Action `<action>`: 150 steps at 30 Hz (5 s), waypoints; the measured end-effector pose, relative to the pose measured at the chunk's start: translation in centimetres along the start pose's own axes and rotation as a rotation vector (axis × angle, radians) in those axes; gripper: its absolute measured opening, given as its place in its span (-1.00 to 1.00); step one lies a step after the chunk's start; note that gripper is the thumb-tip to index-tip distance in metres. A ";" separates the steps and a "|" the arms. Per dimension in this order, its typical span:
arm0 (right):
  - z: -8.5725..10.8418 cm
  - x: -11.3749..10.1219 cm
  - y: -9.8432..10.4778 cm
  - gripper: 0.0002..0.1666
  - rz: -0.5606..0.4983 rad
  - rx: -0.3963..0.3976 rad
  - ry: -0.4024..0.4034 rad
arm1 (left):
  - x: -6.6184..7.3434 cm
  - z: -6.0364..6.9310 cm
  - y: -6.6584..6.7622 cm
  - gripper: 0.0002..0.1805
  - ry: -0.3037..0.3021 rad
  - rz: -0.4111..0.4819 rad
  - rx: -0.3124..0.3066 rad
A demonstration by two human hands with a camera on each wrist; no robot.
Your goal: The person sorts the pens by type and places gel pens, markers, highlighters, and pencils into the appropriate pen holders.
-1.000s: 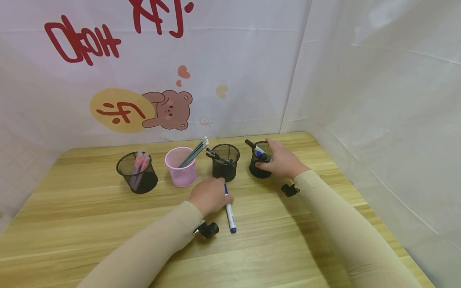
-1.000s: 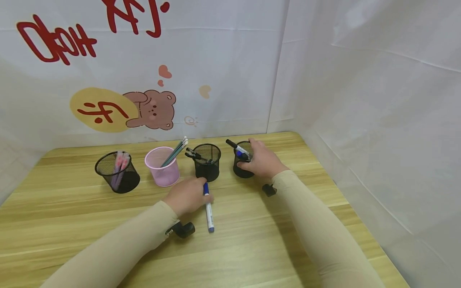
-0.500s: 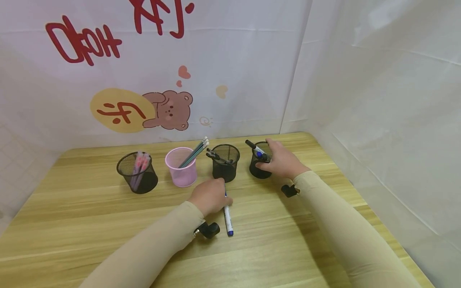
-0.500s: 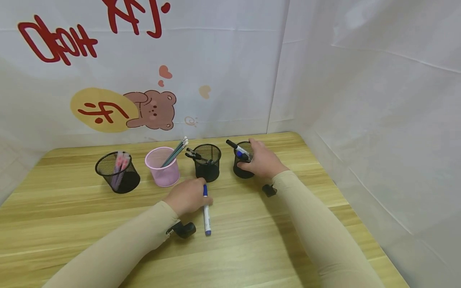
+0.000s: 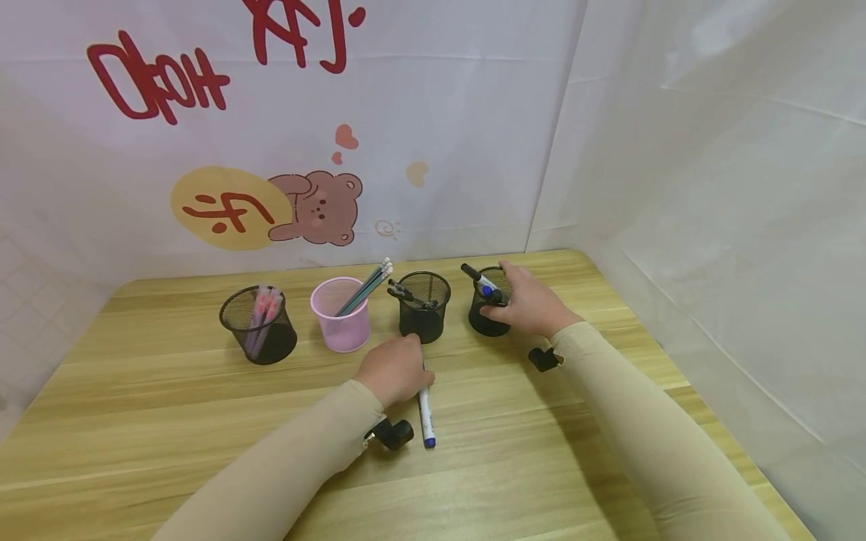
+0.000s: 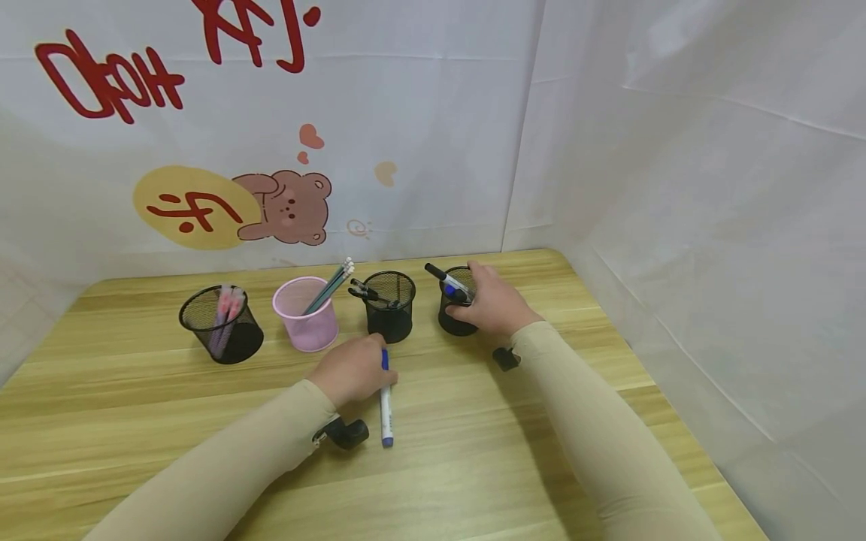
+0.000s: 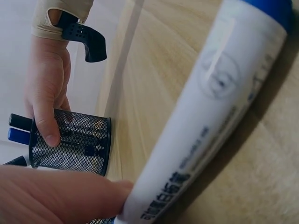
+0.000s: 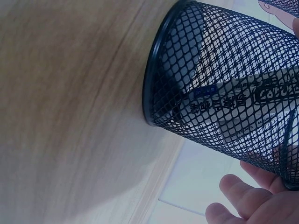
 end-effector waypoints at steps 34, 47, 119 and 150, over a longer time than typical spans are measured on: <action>0.3 -0.2 0.2 0.34 -0.009 -0.002 -0.016 | 1.0 1.0 1.1 -0.65 -0.045 0.263 0.103; 0.2 -0.2 0.2 0.34 -0.009 -0.002 -0.013 | 1.9 1.4 2.7 -0.63 -0.138 0.365 0.265; 0.3 -0.3 0.2 0.34 -0.018 0.015 -0.004 | 2.1 -0.6 9.9 -0.66 -0.256 0.650 1.067; 0.4 -0.4 0.3 0.31 -0.022 0.019 -0.002 | 2.9 -1.1 8.3 -0.66 -0.211 0.580 1.066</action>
Point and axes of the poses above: each hand's wrist, its own z-axis away from the middle knuckle, its own y-axis out of the back of the hand, x = y × z, the point moved 7 cm from there along -z, towards the middle knuckle, and after that the axes turned 5 degrees about -y, right-handed, at the moved point
